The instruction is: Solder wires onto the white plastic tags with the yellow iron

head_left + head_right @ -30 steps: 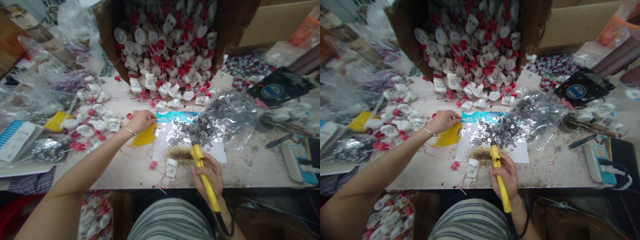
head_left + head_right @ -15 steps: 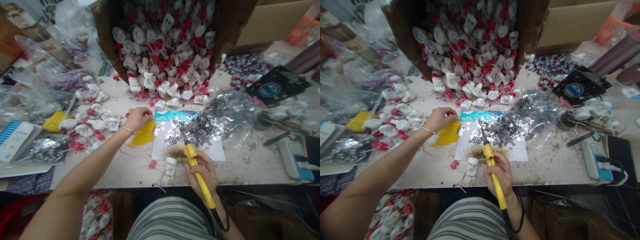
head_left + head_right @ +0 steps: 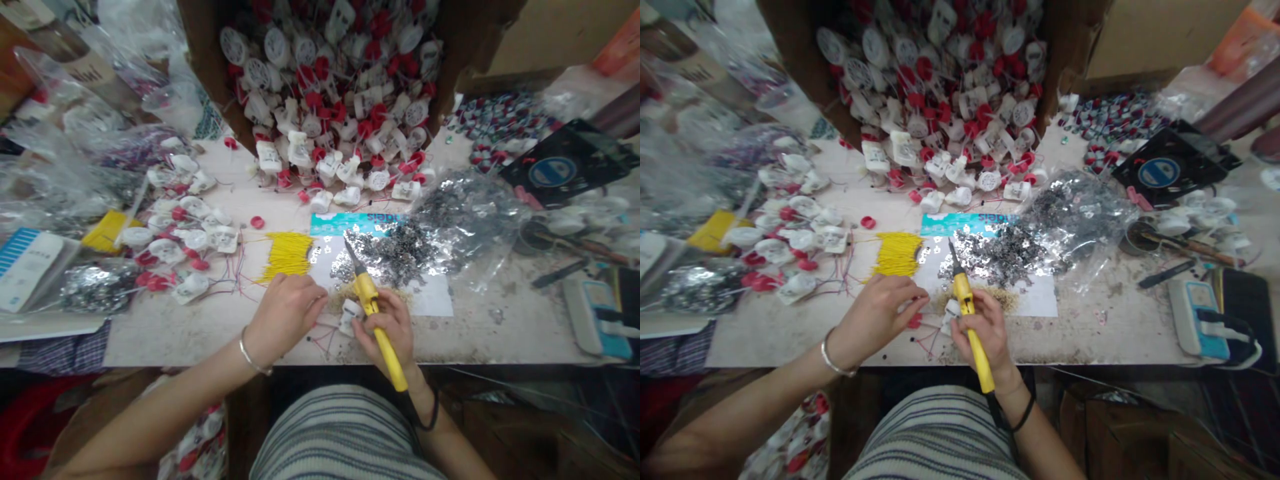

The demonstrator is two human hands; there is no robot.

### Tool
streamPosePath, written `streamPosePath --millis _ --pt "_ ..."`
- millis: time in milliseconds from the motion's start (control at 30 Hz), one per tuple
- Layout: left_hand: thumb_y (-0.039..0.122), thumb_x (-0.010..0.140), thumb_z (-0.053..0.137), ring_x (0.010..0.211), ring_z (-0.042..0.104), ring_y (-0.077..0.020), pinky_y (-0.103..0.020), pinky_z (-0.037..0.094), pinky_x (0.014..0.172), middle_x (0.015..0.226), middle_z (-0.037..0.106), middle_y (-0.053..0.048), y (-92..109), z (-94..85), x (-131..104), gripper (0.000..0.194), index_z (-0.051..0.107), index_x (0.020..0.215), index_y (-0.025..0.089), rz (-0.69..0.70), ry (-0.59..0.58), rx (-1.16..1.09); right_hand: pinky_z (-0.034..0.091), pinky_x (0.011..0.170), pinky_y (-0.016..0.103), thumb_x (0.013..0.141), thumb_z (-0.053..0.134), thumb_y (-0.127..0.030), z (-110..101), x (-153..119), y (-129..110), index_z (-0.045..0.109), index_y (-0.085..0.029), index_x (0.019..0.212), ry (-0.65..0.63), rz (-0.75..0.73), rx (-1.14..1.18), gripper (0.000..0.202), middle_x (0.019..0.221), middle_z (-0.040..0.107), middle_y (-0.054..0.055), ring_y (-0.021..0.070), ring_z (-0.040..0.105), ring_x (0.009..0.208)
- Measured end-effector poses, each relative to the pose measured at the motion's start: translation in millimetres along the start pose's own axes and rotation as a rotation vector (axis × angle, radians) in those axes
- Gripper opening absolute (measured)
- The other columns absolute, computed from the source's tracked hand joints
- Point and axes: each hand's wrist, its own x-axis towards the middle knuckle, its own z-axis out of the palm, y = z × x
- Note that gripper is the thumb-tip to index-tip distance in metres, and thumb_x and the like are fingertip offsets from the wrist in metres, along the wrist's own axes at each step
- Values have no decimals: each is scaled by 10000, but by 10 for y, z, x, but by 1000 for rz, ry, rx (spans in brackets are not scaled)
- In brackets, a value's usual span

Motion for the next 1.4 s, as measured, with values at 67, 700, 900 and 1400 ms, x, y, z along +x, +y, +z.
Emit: streamPosePath --millis 67,700,900,1400 --pt "294 882 549 765 558 -185 -317 355 685 767 634 -23 36 122 -46 161 674 830 205 -21 -34 -1 582 788 299 696 669 -62 -55 0 28 508 -201 735 15 26 -5 217 1217 439 40 161 615 993" --pt "52 819 520 893 558 -210 -345 417 774 1041 653 -82 -61 271 83 278 604 1059 164 182 -87 -66 601 773 358 683 679 -34 -322 -95 32 510 -190 713 96 103 -58 232 1210 462 75 210 647 992" --pt "175 861 537 788 585 -213 -355 400 731 816 665 -57 -84 170 -6 126 661 850 162 -6 -88 -14 598 766 326 702 669 -52 -253 -45 -1 512 -191 704 98 74 -63 209 1190 477 63 183 628 998" --pt "265 874 561 840 520 -184 -336 351 777 869 626 -43 -182 305 172 167 683 791 188 211 -60 -107 579 786 304 709 665 -64 -220 -13 6 524 -193 712 65 54 -71 191 1183 476 61 170 612 1007"
